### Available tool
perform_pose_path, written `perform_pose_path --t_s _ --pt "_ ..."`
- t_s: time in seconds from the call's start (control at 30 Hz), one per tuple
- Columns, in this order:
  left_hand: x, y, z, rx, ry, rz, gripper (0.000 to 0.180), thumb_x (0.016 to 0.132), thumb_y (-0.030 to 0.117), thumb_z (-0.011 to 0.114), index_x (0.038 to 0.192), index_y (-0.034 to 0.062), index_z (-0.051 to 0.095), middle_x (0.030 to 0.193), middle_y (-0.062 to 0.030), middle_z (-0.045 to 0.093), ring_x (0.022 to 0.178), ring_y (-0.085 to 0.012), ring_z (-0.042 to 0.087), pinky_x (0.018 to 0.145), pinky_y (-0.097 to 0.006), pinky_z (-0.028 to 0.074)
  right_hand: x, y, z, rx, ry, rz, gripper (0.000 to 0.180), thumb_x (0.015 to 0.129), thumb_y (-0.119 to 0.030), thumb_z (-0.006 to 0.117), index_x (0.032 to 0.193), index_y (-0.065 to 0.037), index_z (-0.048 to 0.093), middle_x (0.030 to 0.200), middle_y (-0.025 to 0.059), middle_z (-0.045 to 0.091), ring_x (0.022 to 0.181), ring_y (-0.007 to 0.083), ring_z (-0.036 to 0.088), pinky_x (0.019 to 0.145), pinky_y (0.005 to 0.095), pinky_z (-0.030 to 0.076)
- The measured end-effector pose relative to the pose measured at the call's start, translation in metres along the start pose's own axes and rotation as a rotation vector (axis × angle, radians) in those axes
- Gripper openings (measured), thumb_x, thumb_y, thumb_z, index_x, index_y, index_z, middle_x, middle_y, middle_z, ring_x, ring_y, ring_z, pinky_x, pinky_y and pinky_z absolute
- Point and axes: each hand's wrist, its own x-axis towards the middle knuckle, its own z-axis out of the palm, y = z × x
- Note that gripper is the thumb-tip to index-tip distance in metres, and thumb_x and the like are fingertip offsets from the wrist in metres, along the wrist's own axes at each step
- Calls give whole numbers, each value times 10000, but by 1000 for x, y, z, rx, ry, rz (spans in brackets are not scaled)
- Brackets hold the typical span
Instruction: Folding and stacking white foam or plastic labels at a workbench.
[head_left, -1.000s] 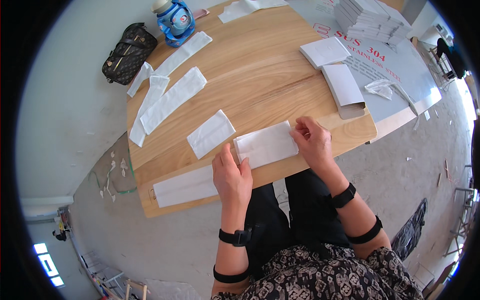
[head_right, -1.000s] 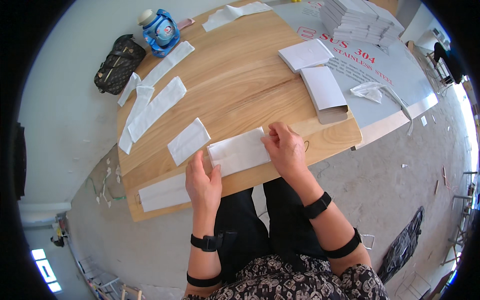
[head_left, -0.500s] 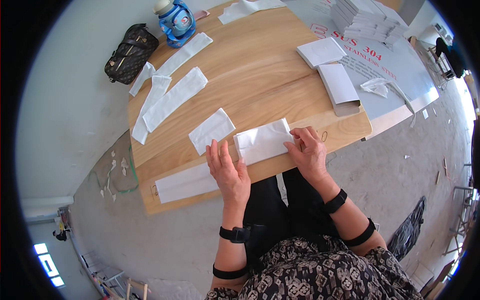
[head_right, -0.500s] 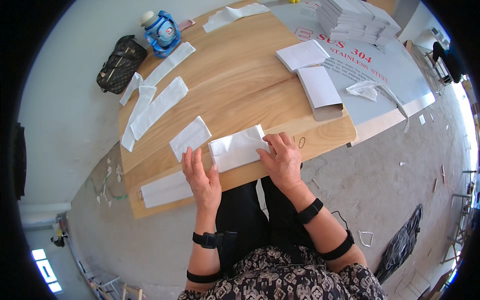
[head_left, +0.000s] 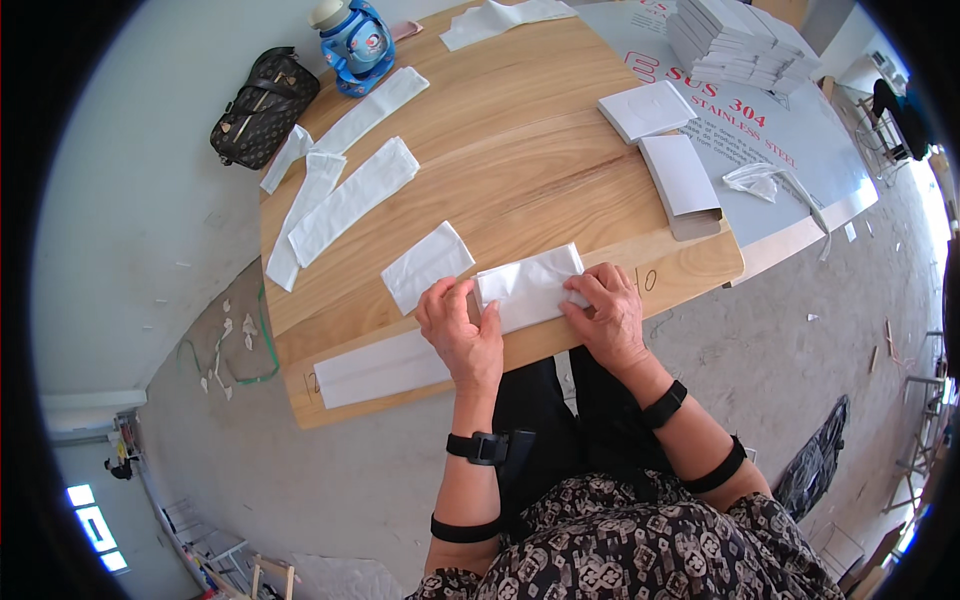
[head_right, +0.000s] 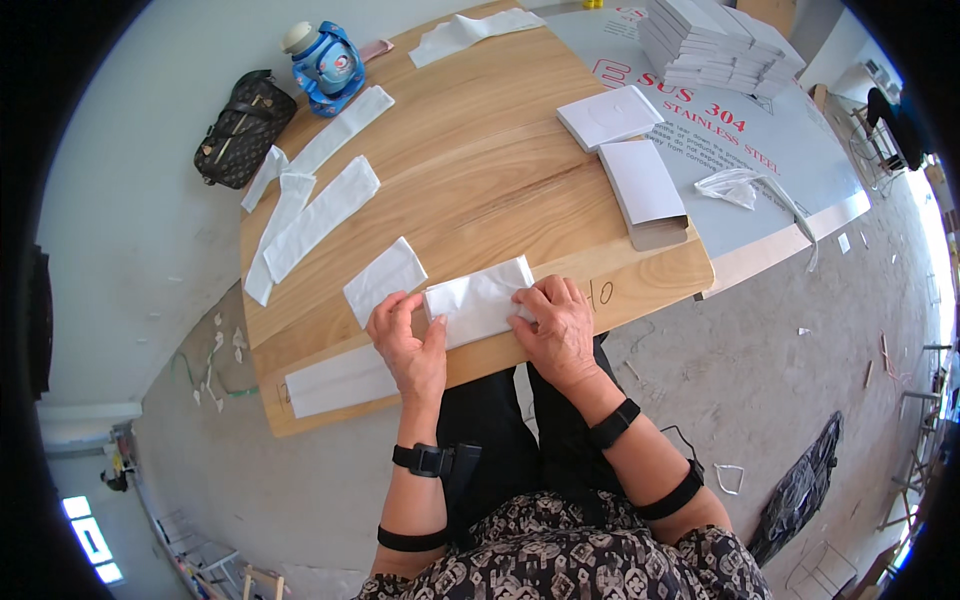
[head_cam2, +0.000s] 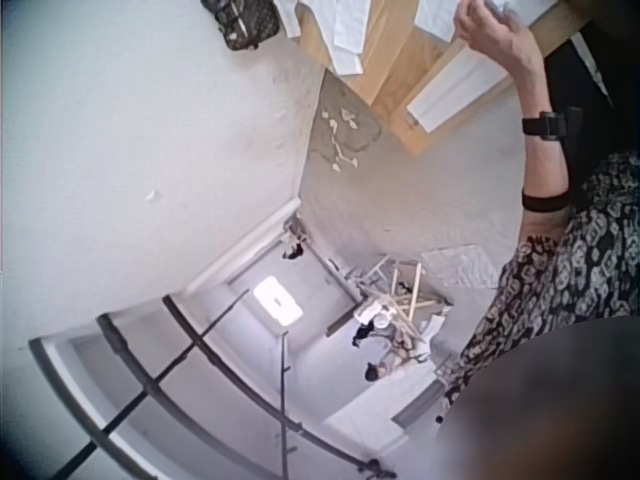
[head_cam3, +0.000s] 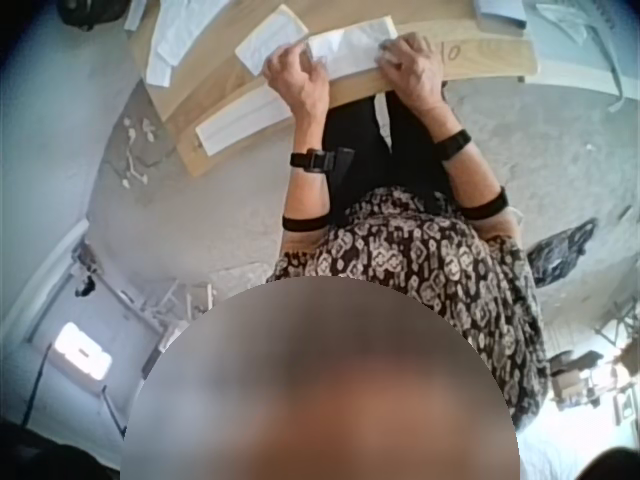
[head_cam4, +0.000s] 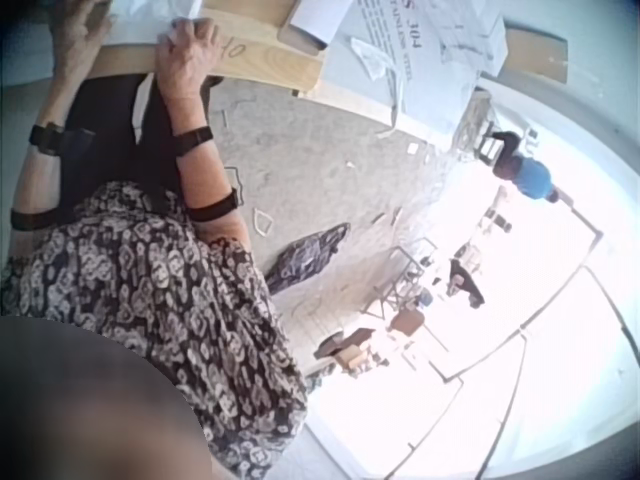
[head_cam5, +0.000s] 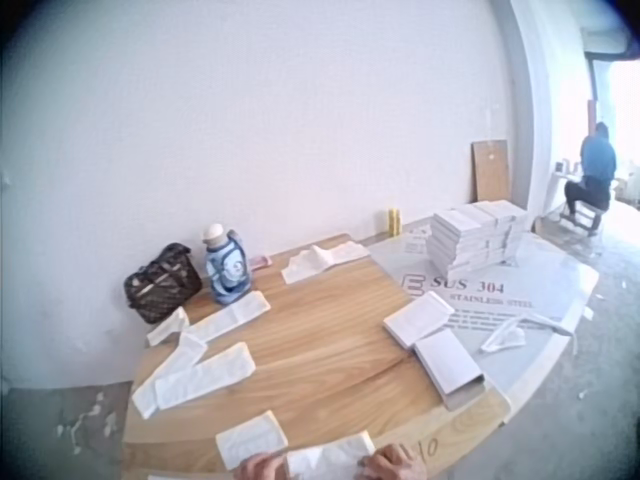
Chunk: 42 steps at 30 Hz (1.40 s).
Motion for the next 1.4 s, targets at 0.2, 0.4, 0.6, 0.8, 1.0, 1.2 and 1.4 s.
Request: perform_pose_path --t_s 0.2,0.4,0.6,0.8,1.0,1.2,1.4 --pt "6 1 4 -36 65 122 241 672 -37 724 853 84 621 1113 -63 562 1168 -320 464 976 -455 371 1 0 0 19 -13 16 221 684 -135 718 889 -77 655 888 94 562 878 308 555 772 413 447" --pt "3 13 -1 -102 112 198 198 679 -48 720 785 69 600 1051 -63 580 1122 -289 467 967 -410 378 -1 -1 2 61 10 174 393 654 -134 741 1000 -41 580 936 131 558 911 344 546 793 433 447" --pt "0 14 -8 -302 27 198 195 719 -83 679 826 53 588 924 -68 624 976 -268 550 879 -373 443 3 -5 1 75 39 209 464 642 -128 748 1054 -31 557 1025 161 537 966 368 533 832 441 447" --pt "0 19 -12 -398 0 206 163 758 -75 663 830 44 578 911 -77 655 909 -235 587 851 -345 467 3 -5 0 78 27 238 495 633 -124 760 1082 -48 565 1033 153 541 998 368 532 850 443 450" --pt "-2 12 -12 -436 1 188 167 745 -69 666 821 46 572 889 -83 659 886 -254 592 813 -351 482 4 -7 -1 77 16 248 473 628 -124 762 1056 -57 575 1028 145 539 997 363 531 856 444 448" --pt "0 17 -7 -291 70 91 190 749 -65 661 883 37 575 929 -85 635 878 -262 584 807 -364 479 4 -9 -1 78 18 243 400 628 -112 752 989 -64 588 994 132 538 985 354 530 845 436 443" --pt "-2 27 -6 -147 -18 326 191 779 -57 626 948 26 598 1006 -119 603 896 -291 588 791 -381 479 2 -7 0 76 8 231 376 639 -104 743 978 -63 584 988 130 536 978 353 529 851 430 436"
